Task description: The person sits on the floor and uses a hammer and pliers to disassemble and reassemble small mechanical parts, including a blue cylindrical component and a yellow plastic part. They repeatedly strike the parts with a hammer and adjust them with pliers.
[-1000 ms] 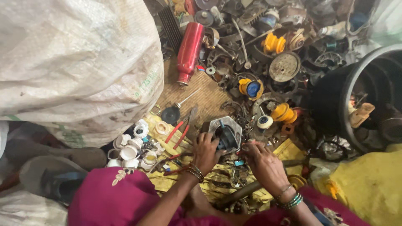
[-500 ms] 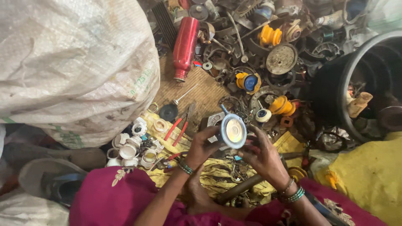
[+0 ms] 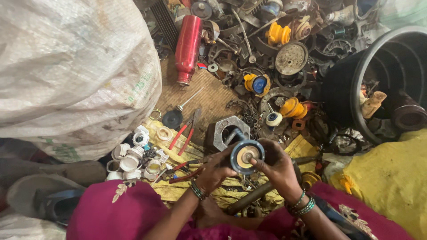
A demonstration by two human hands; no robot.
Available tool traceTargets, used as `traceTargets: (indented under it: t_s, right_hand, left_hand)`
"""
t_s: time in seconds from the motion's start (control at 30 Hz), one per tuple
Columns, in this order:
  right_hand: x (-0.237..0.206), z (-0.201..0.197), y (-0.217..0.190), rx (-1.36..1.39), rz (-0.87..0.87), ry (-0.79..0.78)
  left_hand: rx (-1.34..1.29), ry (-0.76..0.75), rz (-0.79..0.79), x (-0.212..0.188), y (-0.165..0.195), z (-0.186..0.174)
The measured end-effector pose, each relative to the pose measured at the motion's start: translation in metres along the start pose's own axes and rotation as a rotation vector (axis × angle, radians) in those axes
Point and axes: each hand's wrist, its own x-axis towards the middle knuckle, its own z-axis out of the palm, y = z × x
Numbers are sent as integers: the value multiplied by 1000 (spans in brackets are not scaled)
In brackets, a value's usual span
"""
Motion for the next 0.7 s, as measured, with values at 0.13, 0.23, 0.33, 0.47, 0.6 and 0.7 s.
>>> traceTargets:
  t_s: [0.13, 0.23, 0.33, 0.47, 0.6, 0.7]
  right_hand:
    - [-3, 2, -1, 39, 35, 97]
    - [-6, 9, -8, -28, -17, 55]
    - [-10, 16, -18, -131, -59, 119]
    - [-15, 19, -32, -747, -449, 202]
    - [-17, 19, -35, -941, -592, 203]
    - [-17, 19, -30, -1011, -657, 191]
  left_hand:
    - [-349, -84, -89, -2, -12, 7]
    - [-249, -72, -72, -2, -21, 5]
    - [-324, -40, -122, -2, -25, 6]
    - [-249, -15, -47, -2, -24, 7]
    - [-177, 1, -48, -1, -20, 4]
    - [-186, -6, -32, 0, -16, 4]
